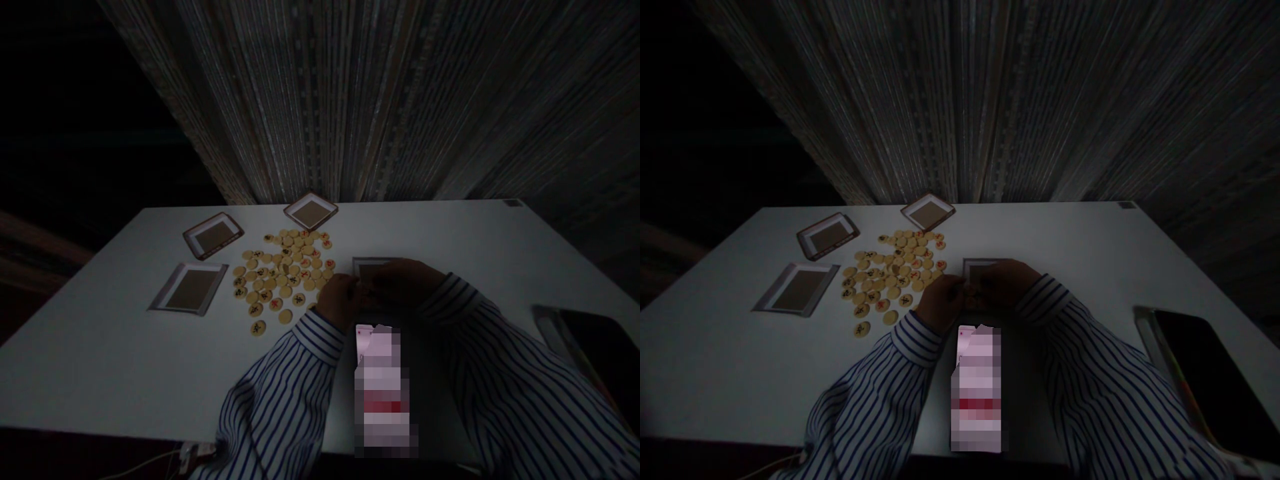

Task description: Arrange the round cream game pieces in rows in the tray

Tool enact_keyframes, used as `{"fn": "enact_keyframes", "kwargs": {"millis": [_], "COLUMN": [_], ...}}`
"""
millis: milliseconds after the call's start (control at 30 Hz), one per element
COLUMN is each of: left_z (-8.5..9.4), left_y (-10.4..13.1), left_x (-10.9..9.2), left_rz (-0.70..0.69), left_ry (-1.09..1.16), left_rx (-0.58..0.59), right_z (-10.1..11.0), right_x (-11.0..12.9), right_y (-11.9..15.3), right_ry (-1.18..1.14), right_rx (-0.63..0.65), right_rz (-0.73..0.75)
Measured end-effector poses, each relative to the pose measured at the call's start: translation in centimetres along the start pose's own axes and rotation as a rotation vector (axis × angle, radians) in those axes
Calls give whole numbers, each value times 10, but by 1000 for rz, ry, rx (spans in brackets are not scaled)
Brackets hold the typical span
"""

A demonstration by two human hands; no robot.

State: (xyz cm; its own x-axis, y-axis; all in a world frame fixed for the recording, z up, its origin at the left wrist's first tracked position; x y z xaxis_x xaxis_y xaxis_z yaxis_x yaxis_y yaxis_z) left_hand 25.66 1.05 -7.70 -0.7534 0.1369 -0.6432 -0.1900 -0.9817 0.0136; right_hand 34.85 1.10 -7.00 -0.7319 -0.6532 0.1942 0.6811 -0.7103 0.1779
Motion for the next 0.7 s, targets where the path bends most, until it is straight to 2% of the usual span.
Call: {"fn": "enact_keyframes", "kwargs": {"millis": [400, 700], "left_z": [-1, 0], "left_y": [0, 0], "left_x": [-1, -1], "left_rz": [9, -31], "left_ry": [7, 9], "left_rx": [10, -15], "right_z": [3, -6], "right_x": [0, -4], "right_y": [4, 1], "right_ry": [-7, 35], "right_rx": [-5, 37], "right_rz": [-5, -1]}}
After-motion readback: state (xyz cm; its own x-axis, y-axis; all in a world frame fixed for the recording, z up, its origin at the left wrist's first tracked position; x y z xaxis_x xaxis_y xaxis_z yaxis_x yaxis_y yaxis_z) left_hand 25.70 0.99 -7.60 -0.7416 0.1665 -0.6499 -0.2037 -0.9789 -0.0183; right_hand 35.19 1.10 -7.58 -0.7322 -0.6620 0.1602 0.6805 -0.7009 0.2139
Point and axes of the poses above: each hand's wrist, its own y-axis away from the middle knuckle, its own z-axis out of the back of the hand, x = y × z, the point moved 9 cm from there along -y, towards the middle knuckle, and after that the axes turned 13 degrees about z, right-handed, at the moved point
